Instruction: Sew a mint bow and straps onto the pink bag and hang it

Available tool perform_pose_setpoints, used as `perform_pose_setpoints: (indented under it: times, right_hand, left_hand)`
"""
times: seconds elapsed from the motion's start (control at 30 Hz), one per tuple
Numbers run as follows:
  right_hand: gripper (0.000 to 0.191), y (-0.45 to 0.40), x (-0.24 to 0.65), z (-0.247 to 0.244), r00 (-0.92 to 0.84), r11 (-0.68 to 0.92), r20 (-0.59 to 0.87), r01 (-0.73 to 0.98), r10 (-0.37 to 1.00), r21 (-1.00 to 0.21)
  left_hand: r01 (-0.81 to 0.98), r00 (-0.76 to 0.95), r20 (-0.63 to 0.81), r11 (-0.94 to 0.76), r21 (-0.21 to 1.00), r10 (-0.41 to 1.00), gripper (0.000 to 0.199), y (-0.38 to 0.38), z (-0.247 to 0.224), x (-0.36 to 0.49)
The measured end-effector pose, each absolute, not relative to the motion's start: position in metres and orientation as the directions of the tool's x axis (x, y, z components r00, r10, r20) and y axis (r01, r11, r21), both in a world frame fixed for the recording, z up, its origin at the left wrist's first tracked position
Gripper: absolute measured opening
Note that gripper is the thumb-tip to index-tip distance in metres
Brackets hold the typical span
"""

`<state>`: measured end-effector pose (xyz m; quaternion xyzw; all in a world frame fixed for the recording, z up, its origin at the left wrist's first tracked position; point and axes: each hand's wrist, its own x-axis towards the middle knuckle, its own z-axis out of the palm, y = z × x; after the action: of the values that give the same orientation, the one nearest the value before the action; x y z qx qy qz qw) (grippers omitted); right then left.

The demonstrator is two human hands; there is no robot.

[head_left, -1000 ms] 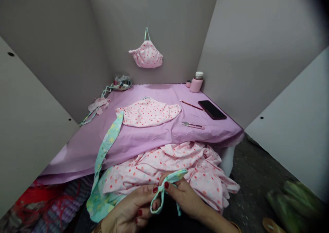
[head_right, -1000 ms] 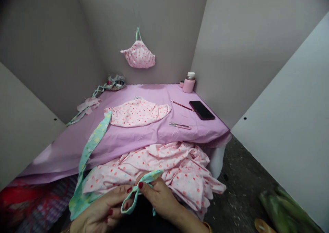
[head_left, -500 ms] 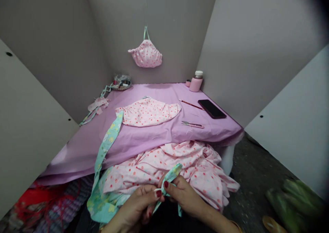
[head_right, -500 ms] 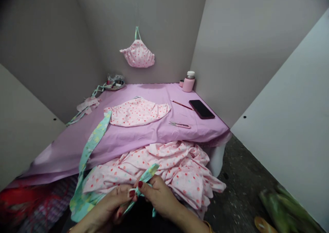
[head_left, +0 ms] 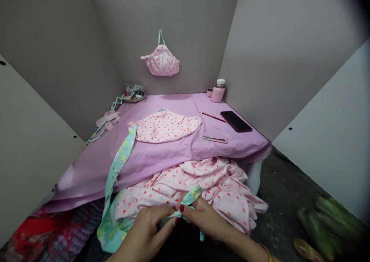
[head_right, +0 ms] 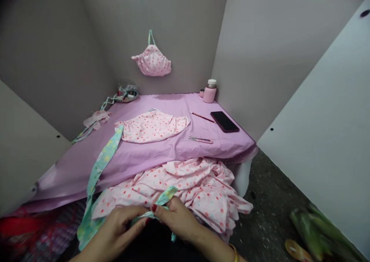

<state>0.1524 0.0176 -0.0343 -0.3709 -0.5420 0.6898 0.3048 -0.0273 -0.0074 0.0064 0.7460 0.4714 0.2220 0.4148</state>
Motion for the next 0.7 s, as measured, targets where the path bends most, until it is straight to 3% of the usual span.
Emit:
perform_pose_setpoints:
  times: [0.13, 0.3, 0.37, 0.47, 0.57, 0.7]
  right_hand:
    - [0.034, 0.018, 0.154, -0.022, -0.601, -0.17, -0.119, -0.027, 0.79, -0.985]
    - [0.032, 0.017, 0.152, -0.029, -0.578, -0.259, -0.188, -0.042, 0.794, -0.965]
    - [0.032, 0.017, 0.152, -0.034, -0.546, -0.333, -0.27, -0.017, 0.793, -0.943]
    - [0.034, 0.019, 0.153, -0.036, -0.542, -0.397, -0.329, -0.01, 0.774, -0.918]
    - [0.03, 0.021, 0.155, -0.032, -0.575, -0.34, -0.251, -0.051, 0.778, -0.939]
    - [0.025, 0.021, 0.159, -0.03, -0.622, -0.295, -0.209, -0.036, 0.754, -0.955]
  left_hand:
    - [0.514, 0.492, -0.043, -0.25, 0.82, 0.87, 0.027, -0.005, 0.005, -0.027]
    - [0.652, 0.652, -0.054, -0.523, 0.549, 0.757, 0.025, -0.001, 0.001, -0.031]
    - [0.641, 0.674, -0.022, -0.571, 0.513, 0.738, 0.018, 0.0, 0.001, -0.033]
    - [0.596, 0.635, -0.037, -0.458, 0.66, 0.772, 0.022, 0.002, 0.004, -0.034]
    - [0.499, 0.565, -0.095, -0.248, 0.83, 0.819, 0.025, 0.004, 0.008, -0.034]
    - [0.369, 0.533, -0.183, -0.032, 0.929, 0.826, 0.018, 0.008, 0.013, -0.037]
